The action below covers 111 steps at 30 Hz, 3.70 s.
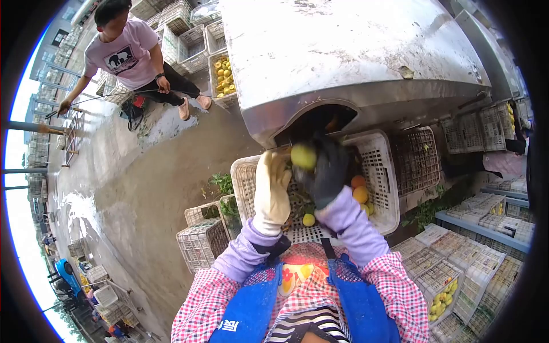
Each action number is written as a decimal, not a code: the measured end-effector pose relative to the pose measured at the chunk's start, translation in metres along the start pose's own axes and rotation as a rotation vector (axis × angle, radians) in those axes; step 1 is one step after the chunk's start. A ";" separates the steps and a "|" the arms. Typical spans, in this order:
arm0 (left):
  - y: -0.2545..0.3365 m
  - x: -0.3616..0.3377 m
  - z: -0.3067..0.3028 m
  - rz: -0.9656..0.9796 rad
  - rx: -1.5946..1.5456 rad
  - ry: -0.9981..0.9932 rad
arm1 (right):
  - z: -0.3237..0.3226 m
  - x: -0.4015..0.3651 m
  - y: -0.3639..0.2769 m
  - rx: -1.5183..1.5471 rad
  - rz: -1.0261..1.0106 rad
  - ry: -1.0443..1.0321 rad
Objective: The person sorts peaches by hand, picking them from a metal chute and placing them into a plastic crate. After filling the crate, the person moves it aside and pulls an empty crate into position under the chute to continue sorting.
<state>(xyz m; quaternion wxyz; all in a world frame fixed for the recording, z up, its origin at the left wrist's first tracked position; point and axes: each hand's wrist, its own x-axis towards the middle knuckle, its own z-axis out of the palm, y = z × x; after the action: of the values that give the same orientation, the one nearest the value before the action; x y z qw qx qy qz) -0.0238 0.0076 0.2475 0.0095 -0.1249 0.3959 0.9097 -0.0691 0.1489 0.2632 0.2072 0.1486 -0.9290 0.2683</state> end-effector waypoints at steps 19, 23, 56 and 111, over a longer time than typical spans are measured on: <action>-0.248 -0.034 -0.142 -0.692 1.835 -0.840 | -0.013 -0.163 0.220 -0.379 0.624 -1.255; -0.252 -0.014 -0.116 -0.784 1.432 -0.592 | 0.012 -0.173 0.208 -0.365 0.503 -1.428; 0.026 -0.016 0.024 -0.104 0.223 -0.015 | -0.024 0.012 0.000 0.572 0.191 0.173; -0.022 0.003 -0.038 -0.251 -0.103 0.188 | 0.064 0.062 0.043 0.076 0.174 -0.095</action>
<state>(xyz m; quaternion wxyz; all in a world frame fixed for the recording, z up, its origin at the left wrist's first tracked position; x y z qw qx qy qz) -0.0163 -0.0045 0.2061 0.0797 -0.2585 0.3292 0.9047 -0.1592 0.1375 0.2245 0.1333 0.0876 -0.9362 0.3131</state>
